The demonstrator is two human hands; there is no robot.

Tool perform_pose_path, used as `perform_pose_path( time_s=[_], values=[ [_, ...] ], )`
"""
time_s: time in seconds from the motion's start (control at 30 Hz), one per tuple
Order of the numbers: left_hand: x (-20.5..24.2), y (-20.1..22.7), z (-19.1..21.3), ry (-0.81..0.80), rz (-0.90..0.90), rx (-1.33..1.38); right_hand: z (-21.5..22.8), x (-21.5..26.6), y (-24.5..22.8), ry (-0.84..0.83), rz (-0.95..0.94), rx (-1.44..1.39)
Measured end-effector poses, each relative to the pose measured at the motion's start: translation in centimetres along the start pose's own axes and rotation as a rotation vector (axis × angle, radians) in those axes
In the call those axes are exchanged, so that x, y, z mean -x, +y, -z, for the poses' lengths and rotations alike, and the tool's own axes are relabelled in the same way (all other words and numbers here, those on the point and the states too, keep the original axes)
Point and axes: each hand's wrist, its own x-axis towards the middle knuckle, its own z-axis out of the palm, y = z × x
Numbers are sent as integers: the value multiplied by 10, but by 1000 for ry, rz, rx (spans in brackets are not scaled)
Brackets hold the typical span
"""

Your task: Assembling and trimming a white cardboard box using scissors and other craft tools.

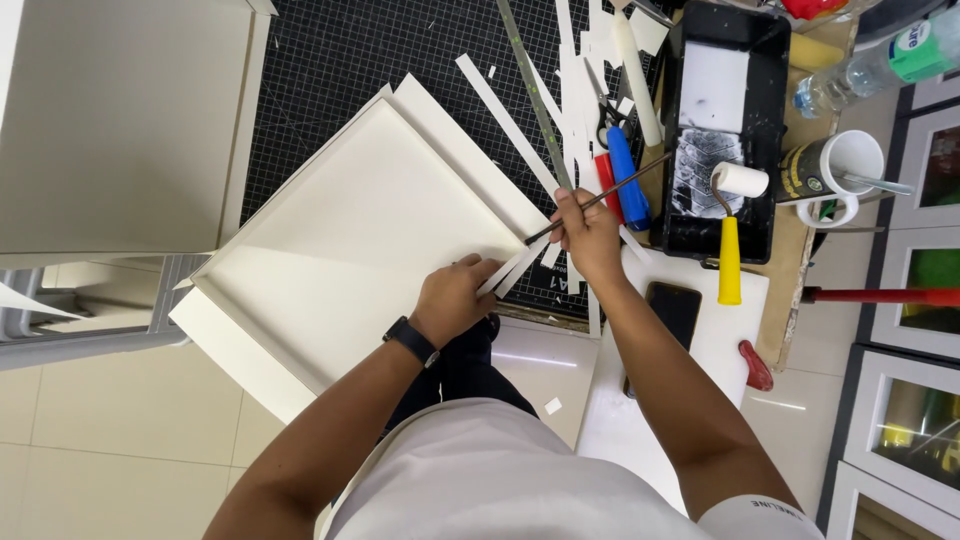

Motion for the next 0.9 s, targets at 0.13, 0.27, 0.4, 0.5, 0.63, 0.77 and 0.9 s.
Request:
perform_pose_path(
  time_s=[0.13, 0.27, 0.4, 0.5, 0.63, 0.77, 0.9],
  values=[
    [-1, 2, 2, 10, -6, 2, -2, -2, 2, 3, -3, -11],
    [-1, -2, -2, 20, -18, 14, 6, -1, -15, 29, -46, -137],
    [-7, -7, 13, 48, -8, 97, -3, -19, -25, 148, -3, -207],
    [-20, -27, 30, 197, 58, 80, -25, -38, -50, 136, 97, -197],
    [-34, -47, 66, 384, 172, -281, -78, -75, -86, 40, 226, -153],
    [-64, -81, 40, 462, 162, -379, -127, -113, -101, -98, 191, -72],
    [-63, -66, 59, 264, 264, -461, -163, -131, -107, -164, 150, -107]
  ],
)
